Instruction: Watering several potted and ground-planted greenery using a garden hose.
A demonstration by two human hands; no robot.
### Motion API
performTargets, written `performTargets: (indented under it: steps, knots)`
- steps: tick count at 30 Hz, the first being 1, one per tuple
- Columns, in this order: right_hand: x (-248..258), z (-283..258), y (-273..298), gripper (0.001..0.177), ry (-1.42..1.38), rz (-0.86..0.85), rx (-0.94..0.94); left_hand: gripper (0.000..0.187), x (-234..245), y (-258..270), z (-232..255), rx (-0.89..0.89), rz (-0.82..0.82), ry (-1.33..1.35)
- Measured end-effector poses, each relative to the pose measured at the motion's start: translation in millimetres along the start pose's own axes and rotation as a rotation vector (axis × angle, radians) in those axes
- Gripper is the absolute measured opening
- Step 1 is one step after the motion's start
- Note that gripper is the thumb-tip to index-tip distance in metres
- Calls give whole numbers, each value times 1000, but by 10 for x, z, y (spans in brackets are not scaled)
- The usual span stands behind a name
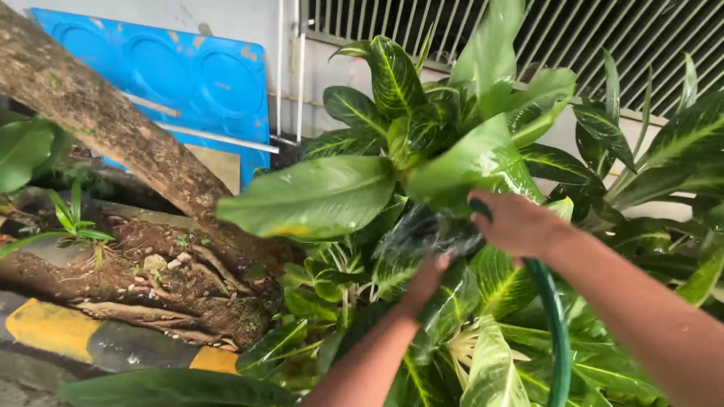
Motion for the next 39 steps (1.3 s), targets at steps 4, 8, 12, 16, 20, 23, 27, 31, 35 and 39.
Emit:
performTargets:
  steps: [4, 8, 12, 16, 20, 23, 27, 31, 35, 39]
  knots:
    - [-205, 91, -183, 48, -20, -64, -104, 67, 569, 91, 1107, -36, 35, -594]
    - [-375, 516, -680, 48, -100, -60, -95, 53, 831, -80, 822, -127, 41, -698]
    - [-400, 679, -803, 48, -180, -149, -171, 33, 857, -249, 1019, -359, 94, -640]
    - [-511, 771, -848, 45, -252, -121, -140, 35, 606, -454, 1616, -578, -73, -888]
    - [-631, 769, -802, 43, -273, -114, -166, 40, 326, -695, 1541, -340, -577, -1419]
    - [-756, 841, -888, 41, -294, -129, -138, 42, 257, -835, 1207, 140, -934, -1645]
    - [-679, 635, -679, 45, -372, -240, -71, 49, 253, -1064, 665, -45, -376, -1574]
    - [-1184, 682, -1186, 43, 202, -219, 223, 57, 356, -1005, 838, -75, -271, -1476]
    - [-974, 371, -686, 40, -245, -251, -61, 64, 525, -974, 1025, -101, -149, -1379]
    - [-822, 181, -455, 46, -379, -176, -136, 65, 745, -1040, 715, -201, -48, -1420]
Point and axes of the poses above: each hand's wrist, its own y-axis away from the middle knuckle, its own x-axis out of the back of the hand, z = x × y, the point moved 1 cm from there along -y, towards the middle knuckle, and after that the axes turned 10 degrees about -x, right-handed, at the moved point
